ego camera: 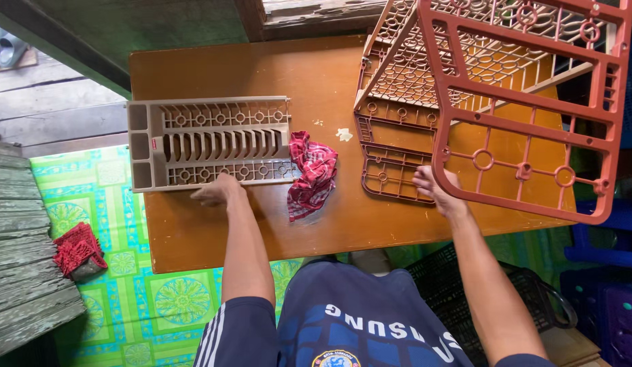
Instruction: The person assembles a plastic dish rack by hand on a wooden table. They attach a red base frame to a beige upper rack, then insert a beige cutlery tray into the assembled unit.
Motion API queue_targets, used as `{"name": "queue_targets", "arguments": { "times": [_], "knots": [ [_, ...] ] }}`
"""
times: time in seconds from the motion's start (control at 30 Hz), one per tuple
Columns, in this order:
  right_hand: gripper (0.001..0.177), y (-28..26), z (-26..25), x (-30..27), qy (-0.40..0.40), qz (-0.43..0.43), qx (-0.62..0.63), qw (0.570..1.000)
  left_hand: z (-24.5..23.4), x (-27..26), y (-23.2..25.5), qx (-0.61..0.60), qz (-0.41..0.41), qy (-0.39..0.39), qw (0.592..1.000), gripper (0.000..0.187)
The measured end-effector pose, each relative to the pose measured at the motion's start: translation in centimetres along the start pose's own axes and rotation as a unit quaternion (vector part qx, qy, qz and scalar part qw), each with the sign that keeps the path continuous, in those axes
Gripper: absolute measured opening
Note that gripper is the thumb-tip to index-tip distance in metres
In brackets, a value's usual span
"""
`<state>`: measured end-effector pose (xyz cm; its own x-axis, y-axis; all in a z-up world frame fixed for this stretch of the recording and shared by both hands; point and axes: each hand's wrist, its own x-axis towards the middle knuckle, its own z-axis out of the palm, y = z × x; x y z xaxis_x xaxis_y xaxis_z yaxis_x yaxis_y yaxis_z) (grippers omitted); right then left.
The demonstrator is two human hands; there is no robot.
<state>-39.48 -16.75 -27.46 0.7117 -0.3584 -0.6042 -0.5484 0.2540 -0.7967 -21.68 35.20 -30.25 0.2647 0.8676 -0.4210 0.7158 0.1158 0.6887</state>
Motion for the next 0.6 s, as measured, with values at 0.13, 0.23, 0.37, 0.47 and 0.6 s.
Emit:
{"name": "queue_targets", "arguments": {
  "times": [0.13, 0.23, 0.37, 0.47, 0.6],
  "knots": [
    [0.034, -1.4, 5.5, -0.7, -0.048, -0.002, -0.089, 0.995, 0.6, 2.0, -1.2, -0.282, -0.045, -0.098, 0.953, 0.07],
    [0.035, -2.4, 9.5, -1.7, -0.096, -0.032, -0.12, 0.988, 0.1, 2.5, -0.6, -0.401, -0.073, -0.126, 0.905, 0.078],
    [0.042, -4.8, 14.6, -3.6, -0.147, -0.1, -0.223, 0.959, -1.4, 1.4, 0.5, -0.463, 0.002, -0.189, 0.866, 0.062],
    [0.06, -7.6, 18.0, -5.2, -0.174, -0.189, -0.296, 0.92, -2.0, 0.3, 1.6, -0.527, 0.102, -0.258, 0.803, 0.062],
    [0.101, -10.7, 21.9, -6.8, -0.148, -0.239, -0.321, 0.904, -2.4, -2.1, 2.0, -0.485, 0.157, -0.341, 0.79, 0.061]
  ]
}}
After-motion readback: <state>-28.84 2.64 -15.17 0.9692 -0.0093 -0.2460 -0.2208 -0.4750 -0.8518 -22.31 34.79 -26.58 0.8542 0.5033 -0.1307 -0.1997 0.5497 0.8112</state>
